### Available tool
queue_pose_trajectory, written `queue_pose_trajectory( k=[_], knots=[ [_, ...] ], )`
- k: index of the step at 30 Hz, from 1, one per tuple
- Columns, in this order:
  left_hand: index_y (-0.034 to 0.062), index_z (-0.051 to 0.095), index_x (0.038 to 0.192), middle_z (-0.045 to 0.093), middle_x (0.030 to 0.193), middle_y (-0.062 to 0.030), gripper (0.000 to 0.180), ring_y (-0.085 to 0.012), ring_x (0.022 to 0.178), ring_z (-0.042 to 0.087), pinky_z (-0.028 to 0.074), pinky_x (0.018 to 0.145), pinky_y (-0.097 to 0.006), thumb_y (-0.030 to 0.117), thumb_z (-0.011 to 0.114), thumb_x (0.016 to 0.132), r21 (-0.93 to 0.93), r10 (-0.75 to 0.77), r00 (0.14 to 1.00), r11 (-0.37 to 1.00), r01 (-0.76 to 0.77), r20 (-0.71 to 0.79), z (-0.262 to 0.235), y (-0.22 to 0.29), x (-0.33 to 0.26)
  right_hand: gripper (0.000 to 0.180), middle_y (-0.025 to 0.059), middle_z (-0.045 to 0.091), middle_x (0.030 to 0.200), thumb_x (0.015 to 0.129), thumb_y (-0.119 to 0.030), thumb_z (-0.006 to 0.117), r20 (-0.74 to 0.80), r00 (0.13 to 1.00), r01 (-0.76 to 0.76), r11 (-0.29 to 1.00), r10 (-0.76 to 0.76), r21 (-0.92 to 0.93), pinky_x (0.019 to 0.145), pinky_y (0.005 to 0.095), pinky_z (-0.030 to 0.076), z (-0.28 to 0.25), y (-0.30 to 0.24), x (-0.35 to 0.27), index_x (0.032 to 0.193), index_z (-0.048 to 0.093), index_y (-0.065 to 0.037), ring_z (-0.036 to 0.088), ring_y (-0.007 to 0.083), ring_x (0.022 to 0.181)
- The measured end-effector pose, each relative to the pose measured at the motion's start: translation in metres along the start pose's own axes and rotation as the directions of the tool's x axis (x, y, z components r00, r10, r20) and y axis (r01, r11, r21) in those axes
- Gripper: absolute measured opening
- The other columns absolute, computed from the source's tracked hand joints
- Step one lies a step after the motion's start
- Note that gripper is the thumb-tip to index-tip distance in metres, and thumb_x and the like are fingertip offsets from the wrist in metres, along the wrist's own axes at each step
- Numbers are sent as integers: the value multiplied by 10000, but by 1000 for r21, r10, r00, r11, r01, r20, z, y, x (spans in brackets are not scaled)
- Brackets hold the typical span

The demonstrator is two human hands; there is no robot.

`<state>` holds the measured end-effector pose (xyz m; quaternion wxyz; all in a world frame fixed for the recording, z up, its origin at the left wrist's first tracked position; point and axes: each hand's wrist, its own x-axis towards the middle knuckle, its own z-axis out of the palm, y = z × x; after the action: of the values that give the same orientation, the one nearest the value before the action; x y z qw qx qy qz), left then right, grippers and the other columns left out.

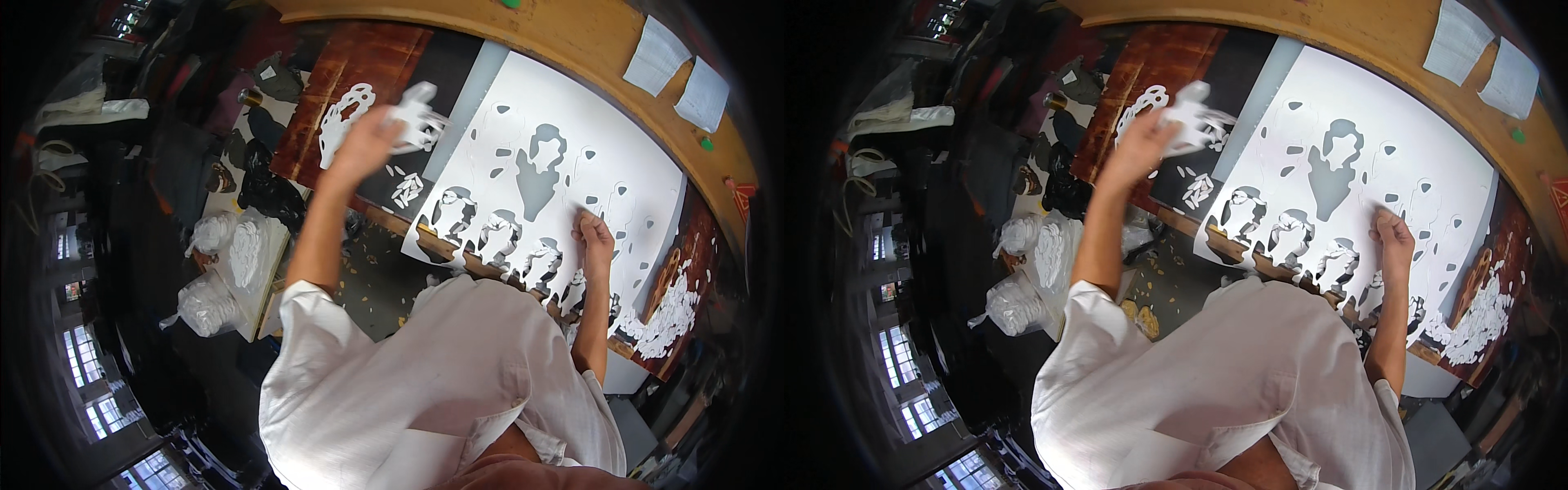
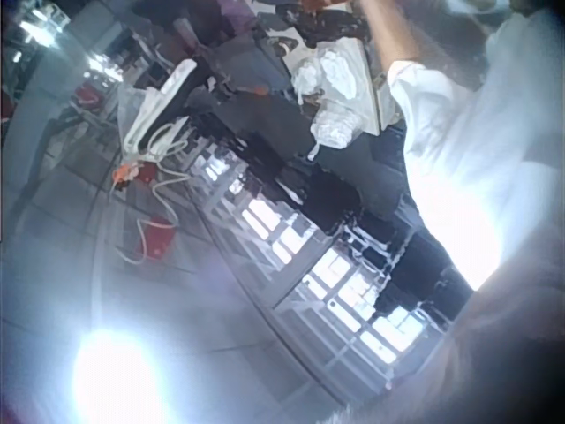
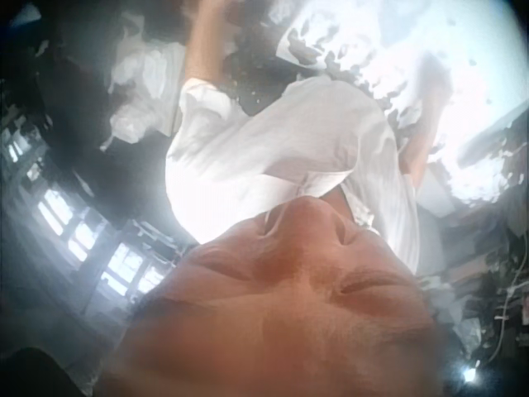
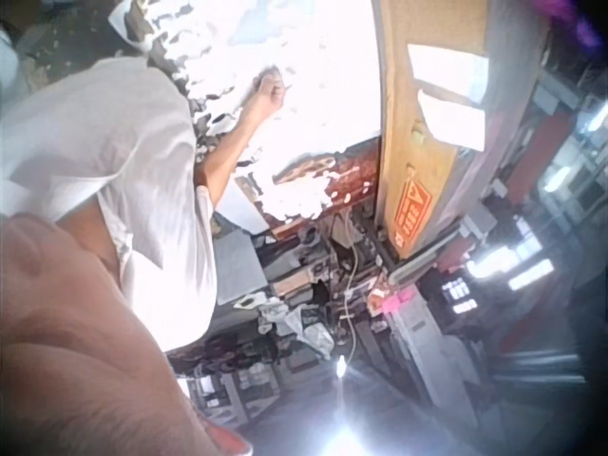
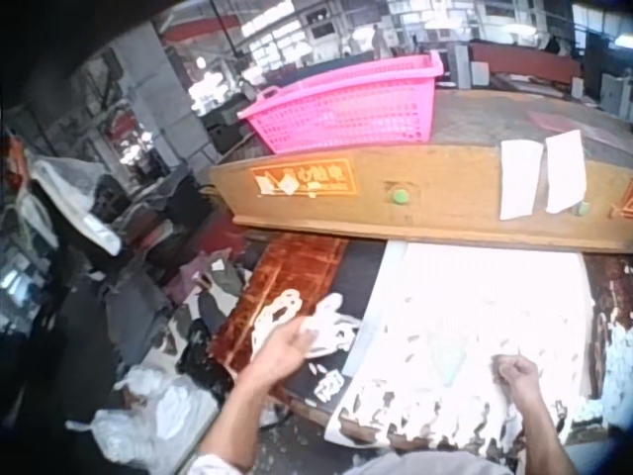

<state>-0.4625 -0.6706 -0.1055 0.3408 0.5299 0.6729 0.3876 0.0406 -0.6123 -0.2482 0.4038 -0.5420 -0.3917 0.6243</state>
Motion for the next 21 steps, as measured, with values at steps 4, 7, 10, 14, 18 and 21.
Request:
queue_pose_trajectory(
  k=[4, 7, 10, 14, 18, 21],
  knots=[
    [-12, 699, 1250, 770, 1047, -85, 238, -147, 875, 734, 593, 799, -295, 129, 643, 1067, -364, -286, 954, 901, 235, -90, -94, -81, 23, 206, 27, 715, 1008, 1048, -118, 695, 24, 999, 36, 999, -37, 19, 794, 261, 542, -6, 10, 7, 1198, 740, 17, 638, 98, 866],
    [-46, 663, 1329, 763, 1079, -161, 456, -243, 907, 757, 624, 746, -372, 235, 746, 980, -292, -549, 810, 825, 484, -209, -109, -170, 29, 196, 29, 720, 999, 1049, -110, 695, -27, 999, 21, 999, -20, 30, 755, 250, 537, -3, 14, 12, 1187, 742, 21, 637, 98, 845],
    [-23, 587, 1438, 698, 1295, -289, 863, -403, 1195, 704, 571, 1026, -491, 469, 901, 802, 264, -479, 729, 716, 647, -489, -101, -234, 25, 194, 21, 720, 974, 1048, -105, 694, -19, 998, 60, 998, -61, -27, 732, 251, 538, 1, 14, 13, 1188, 745, 18, 636, 101, 824],
    [12, 447, 1574, 500, 1563, -320, 1094, -460, 1428, 527, 477, 1156, -525, 610, 877, 764, 700, -382, 827, 448, 556, -412, -81, -254, 19, 225, 21, 696, 912, 1049, -106, 681, -83, 994, 61, 997, -64, -39, 682, 238, 502, 6, 15, 8, 1205, 736, 47, 607, 93, 761],
    [38, 563, 1461, 627, 1422, -288, 931, -464, 1346, 592, 504, 1108, -551, 617, 849, 791, 729, -355, 877, 498, 471, -324, -87, -243, 18, 218, 11, 673, 840, 1032, -71, 616, -154, 980, 91, 972, -126, -215, 649, 254, 498, 13, 15, 6, 1164, 753, 34, 590, 91, 713],
    [65, 597, 1347, 663, 1319, -309, 735, -501, 1255, 629, 517, 1080, -554, 475, 885, 809, 700, -337, 899, 569, 431, -280, -93, -229, 11, 213, -30, 626, 801, 1021, -101, 695, -147, 988, 38, 996, -49, -75, 636, 244, 501, 18, 4, 0, 1172, 753, 38, 571, 72, 690]
  ],
)
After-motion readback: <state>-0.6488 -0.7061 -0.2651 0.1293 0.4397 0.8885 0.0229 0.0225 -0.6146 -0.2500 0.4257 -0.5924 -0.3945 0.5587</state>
